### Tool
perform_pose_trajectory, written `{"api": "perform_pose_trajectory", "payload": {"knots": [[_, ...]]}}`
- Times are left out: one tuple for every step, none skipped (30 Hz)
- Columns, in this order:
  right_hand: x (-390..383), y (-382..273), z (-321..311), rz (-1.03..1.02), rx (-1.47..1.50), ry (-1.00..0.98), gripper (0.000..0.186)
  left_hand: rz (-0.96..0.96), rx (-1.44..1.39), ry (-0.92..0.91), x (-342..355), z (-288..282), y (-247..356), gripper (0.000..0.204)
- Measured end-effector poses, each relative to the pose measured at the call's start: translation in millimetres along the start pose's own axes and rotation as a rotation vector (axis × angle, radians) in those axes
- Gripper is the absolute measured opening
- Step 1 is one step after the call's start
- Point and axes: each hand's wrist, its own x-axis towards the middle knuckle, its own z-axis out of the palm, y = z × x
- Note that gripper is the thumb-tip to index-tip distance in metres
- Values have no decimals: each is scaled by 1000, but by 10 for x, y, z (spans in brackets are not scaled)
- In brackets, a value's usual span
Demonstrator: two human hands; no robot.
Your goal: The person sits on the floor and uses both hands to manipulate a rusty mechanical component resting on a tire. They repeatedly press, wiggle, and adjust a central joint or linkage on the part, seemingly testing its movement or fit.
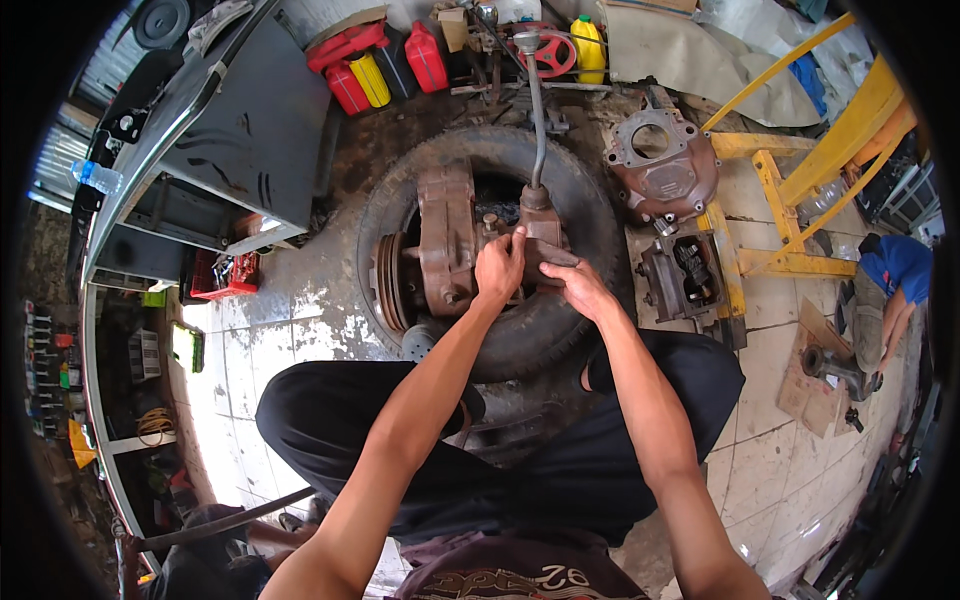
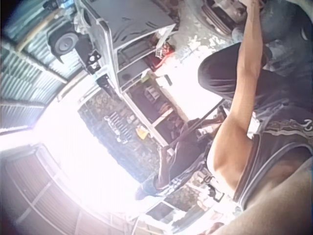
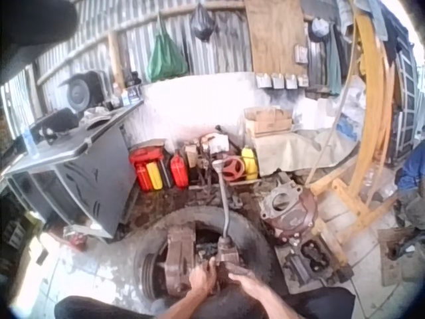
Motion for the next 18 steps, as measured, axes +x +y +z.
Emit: {"api": "perform_pose_trajectory", "payload": {"knots": [[56, 23, -38, -22, -59, 136, 38, -64, 125, -16, 18, -28, 3, 42], [114, 39, -82, -44, -119, 273, 36, 107, 209, 107, 43, 1, -83, 45], [169, 69, -72, -63, -178, 396, 34, 272, 299, 238, 87, 24, -274, 49], [187, 83, -79, -148, -370, 521, 33, 440, 386, 361, 108, 15, -352, 54], [202, 100, -86, -233, -563, 641, 32, 281, 516, 149, 157, -10, -425, 84], [213, 119, -108, -321, -757, 761, 31, 198, 572, 60, 179, -17, -426, 94], [263, 240, -226, -563, -867, 763, 34, 130, 623, -31, 215, -1, -371, 105], [351, 397, -319, -685, -1108, 848, 43, 62, 674, -121, 254, 14, -312, 116], [402, 510, -276, -720, -1213, 757, 48, -36, 628, -256, 322, -9, -368, 135], [417, 570, -212, -753, -1325, 672, 54, -47, 657, -287, 338, -10, -359, 136], [428, 636, -141, -592, -1380, 576, 67, -57, 686, -318, 354, -6, -345, 137], [419, 688, -68, -570, -1453, 581, 70, -70, 722, -349, 366, -12, -355, 139], [407, 733, -4, -546, -1525, 585, 73, -69, 699, -365, 376, -23, -369, 140], [388, 771, 49, -522, -1598, 589, 76, -67, 677, -380, 386, -34, -382, 141], [384, 807, 84, -487, -1622, 560, 81, -65, 653, -392, 408, -41, -403, 142], [358, 828, 87, -507, -1659, 525, 81, -43, 622, -384, 424, -43, -450, 143], [322, 840, 71, -527, -1695, 490, 81, -22, 590, -376, 429, -46, -506, 143], [298, 851, 31, -545, -1732, 458, 81, 2, 559, -371, 425, -55, -524, 144]]}}
